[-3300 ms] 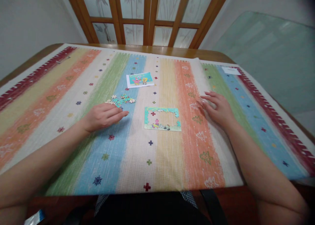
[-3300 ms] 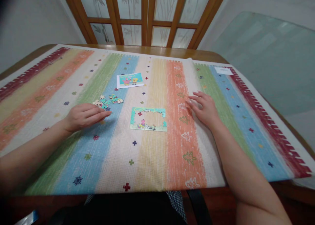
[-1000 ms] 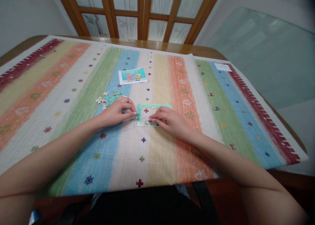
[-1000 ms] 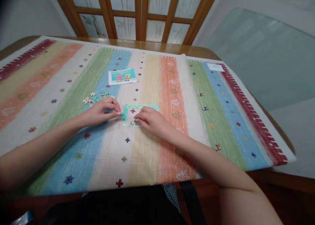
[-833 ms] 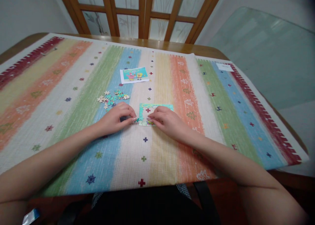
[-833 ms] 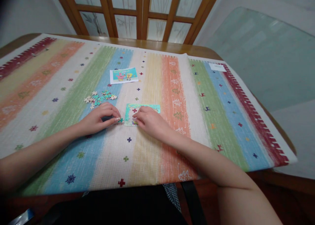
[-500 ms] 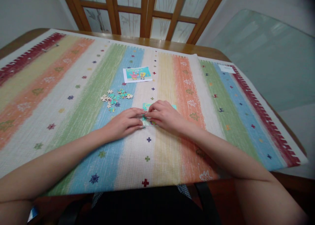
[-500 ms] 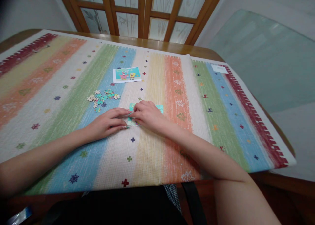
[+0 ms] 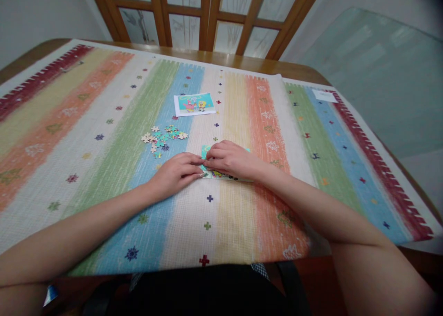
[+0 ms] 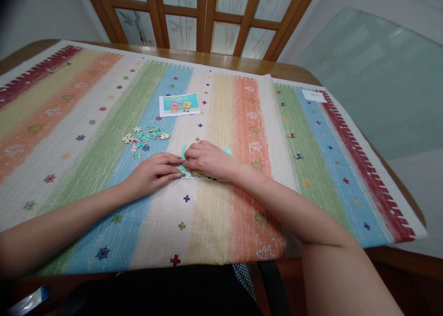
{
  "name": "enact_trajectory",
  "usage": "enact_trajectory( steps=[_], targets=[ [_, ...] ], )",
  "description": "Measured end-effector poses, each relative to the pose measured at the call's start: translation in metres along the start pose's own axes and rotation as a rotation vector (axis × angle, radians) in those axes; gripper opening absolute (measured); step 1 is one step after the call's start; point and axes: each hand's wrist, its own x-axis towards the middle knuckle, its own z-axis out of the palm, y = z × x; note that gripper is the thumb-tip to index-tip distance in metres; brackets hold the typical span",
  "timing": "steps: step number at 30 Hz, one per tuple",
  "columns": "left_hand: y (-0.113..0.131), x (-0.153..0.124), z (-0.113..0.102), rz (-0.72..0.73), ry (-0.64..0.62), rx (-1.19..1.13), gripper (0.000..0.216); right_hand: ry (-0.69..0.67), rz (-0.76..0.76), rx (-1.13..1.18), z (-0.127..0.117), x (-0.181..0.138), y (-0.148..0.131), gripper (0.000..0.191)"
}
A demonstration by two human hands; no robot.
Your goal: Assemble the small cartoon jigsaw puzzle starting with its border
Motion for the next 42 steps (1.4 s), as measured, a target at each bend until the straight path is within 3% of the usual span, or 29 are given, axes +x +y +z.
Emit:
enact_trajectory(
  steps=[12,29,35,42],
  targets=[
    [-0.001,-0.001,0.002,-0.040,-0.004,-0.037,0.016,-0.041,-0.146,-0.081,-0.009,0.004,-0.001,0.025],
    [-0.001,-0.002,0.002,-0.067,-0.022,-0.037,0.015,0.026,-0.063,0.038,0.007,0.009,0.011,0.025],
    [0.000,-0.001,0.002,-0.067,-0.012,-0.046,0.014,-0.040,-0.086,0.113,-0.009,0.013,0.014,0.023],
    [0.001,0.001,0.000,-0.084,-0.037,-0.050,0.014,-0.212,-0.120,0.103,-0.029,0.033,0.018,0.012]
  ],
)
